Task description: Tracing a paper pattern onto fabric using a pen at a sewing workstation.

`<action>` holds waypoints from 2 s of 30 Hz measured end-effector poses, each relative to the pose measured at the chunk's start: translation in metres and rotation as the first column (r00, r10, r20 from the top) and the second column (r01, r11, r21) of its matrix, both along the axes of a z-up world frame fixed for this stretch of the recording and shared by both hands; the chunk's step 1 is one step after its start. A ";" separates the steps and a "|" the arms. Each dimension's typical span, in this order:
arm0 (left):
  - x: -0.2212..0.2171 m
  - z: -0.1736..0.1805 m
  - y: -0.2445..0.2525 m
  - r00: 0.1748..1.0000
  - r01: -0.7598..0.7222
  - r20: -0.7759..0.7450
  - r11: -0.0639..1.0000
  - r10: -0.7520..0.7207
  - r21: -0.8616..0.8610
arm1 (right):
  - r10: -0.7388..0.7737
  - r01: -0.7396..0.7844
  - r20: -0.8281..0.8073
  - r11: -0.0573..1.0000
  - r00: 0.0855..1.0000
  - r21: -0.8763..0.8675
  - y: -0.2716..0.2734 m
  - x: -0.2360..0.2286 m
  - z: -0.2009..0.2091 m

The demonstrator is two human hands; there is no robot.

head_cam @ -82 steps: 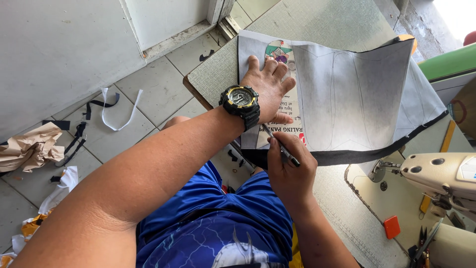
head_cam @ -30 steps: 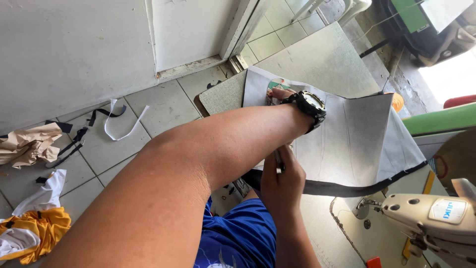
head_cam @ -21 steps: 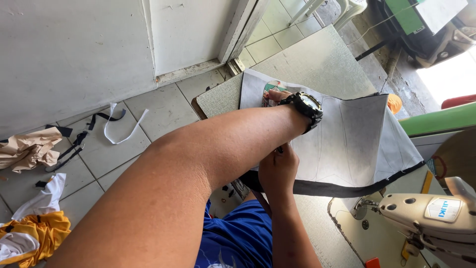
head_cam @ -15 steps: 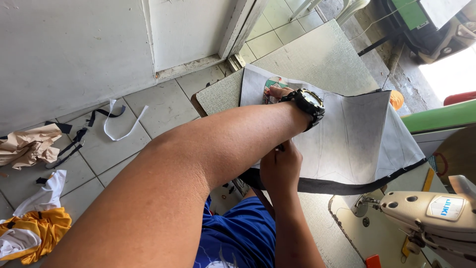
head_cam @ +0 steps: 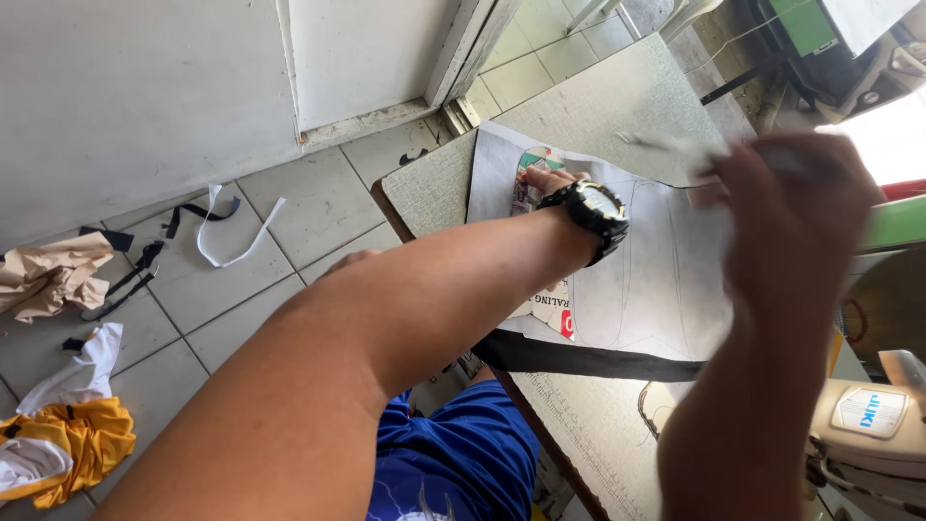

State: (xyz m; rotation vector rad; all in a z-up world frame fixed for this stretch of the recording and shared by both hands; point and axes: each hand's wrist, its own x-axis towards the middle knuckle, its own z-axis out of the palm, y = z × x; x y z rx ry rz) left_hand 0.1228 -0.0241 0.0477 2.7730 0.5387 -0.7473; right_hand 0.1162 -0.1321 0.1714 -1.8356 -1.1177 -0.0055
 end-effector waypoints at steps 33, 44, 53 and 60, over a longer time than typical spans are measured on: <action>-0.007 -0.018 0.004 0.986 0.110 -0.133 0.990 -0.097 0.093 | 0.181 -0.216 -0.137 0.549 0.974 -0.807 0.157 0.041 -0.043; -0.054 -0.028 0.011 0.952 0.059 0.295 0.995 -0.081 0.083 | 0.092 -0.163 -0.139 0.696 0.986 -0.699 0.160 0.078 -0.085; -0.098 -0.029 0.022 0.940 0.047 0.338 0.999 -0.047 0.008 | -0.044 -0.038 -0.177 0.901 0.983 -0.432 0.126 0.082 -0.094; -0.105 -0.032 0.027 0.932 0.066 0.360 0.996 -0.041 -0.056 | 0.014 -0.040 -0.398 0.998 0.917 -0.056 0.088 0.073 -0.115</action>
